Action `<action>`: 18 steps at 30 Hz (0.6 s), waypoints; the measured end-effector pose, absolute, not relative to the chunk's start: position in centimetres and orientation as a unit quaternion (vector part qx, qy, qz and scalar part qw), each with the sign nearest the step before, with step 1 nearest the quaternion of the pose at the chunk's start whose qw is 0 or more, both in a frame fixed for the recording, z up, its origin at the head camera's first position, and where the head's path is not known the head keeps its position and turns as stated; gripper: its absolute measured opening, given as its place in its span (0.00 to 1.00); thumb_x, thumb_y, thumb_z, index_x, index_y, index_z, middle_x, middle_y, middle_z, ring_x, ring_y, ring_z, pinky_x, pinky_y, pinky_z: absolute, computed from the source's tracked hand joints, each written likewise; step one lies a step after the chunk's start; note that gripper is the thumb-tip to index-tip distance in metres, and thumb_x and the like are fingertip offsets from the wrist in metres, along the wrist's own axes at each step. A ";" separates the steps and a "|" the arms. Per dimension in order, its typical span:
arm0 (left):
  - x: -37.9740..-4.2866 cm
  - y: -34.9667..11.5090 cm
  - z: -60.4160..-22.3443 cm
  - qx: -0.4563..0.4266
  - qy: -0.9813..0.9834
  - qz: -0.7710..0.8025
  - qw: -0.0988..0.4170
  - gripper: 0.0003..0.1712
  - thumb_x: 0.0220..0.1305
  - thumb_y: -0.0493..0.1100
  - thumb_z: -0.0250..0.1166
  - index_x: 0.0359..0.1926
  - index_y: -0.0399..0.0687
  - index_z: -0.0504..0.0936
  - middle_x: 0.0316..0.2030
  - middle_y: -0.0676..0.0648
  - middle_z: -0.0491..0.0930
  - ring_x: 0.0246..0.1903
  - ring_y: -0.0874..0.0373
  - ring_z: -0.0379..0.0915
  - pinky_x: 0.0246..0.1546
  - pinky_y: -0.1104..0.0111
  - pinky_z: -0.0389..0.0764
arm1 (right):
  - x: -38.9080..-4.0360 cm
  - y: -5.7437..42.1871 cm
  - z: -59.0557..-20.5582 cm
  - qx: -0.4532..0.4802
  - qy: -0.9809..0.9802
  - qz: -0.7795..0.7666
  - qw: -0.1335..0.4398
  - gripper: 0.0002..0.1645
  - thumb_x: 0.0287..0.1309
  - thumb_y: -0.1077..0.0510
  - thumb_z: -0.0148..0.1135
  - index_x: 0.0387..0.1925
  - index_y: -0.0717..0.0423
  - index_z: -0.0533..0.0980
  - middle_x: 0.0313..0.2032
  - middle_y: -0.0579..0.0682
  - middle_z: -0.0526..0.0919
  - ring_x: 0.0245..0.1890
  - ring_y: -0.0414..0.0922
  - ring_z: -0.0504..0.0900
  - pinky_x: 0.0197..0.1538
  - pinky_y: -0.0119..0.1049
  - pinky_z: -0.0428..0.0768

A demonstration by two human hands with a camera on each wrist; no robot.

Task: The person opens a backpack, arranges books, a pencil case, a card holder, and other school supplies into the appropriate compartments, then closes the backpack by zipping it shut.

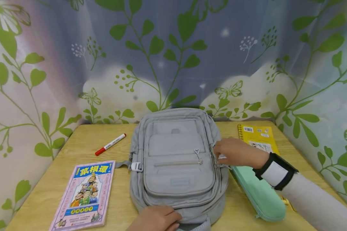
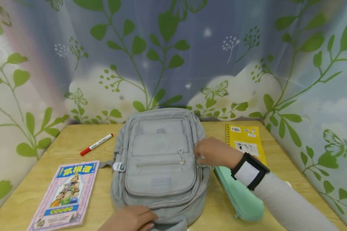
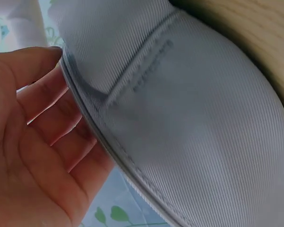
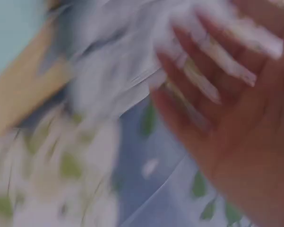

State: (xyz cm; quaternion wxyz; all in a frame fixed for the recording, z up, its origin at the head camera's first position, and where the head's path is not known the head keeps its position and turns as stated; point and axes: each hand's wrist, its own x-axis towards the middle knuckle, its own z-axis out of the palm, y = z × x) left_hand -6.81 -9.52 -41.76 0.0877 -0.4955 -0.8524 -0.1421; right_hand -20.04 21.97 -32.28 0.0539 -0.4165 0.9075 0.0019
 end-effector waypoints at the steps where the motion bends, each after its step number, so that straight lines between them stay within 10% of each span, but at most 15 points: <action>1: -6.9 -9.7 -41.6 -0.492 -0.856 -0.136 0.084 0.07 0.73 0.47 0.64 0.45 0.53 0.86 0.35 0.59 0.81 0.33 0.72 0.75 0.32 0.82 0.73 | -19.1 21.4 -32.1 -0.441 0.894 -0.019 0.079 0.07 0.59 0.57 0.74 0.36 0.50 0.81 0.34 0.42 0.78 0.35 0.41 0.77 0.41 0.39 0.78; 6: -6.9 -10.0 -41.2 -0.484 -0.862 -0.123 0.089 0.08 0.74 0.49 0.62 0.43 0.54 0.87 0.34 0.60 0.82 0.32 0.71 0.76 0.31 0.80 0.75 | -15.6 19.5 -33.4 -0.508 0.840 -0.057 0.183 0.11 0.56 0.56 0.76 0.40 0.44 0.83 0.38 0.36 0.77 0.39 0.34 0.76 0.44 0.32 0.78; 18: -7.4 -10.0 -40.1 -0.440 -0.878 -0.171 0.082 0.09 0.75 0.48 0.62 0.43 0.53 0.87 0.33 0.58 0.83 0.33 0.69 0.78 0.33 0.76 0.78 | -16.4 20.7 -35.0 -0.539 0.790 -0.204 0.210 0.04 0.66 0.58 0.67 0.35 0.49 0.85 0.32 0.36 0.82 0.30 0.25 0.73 0.37 0.24 0.77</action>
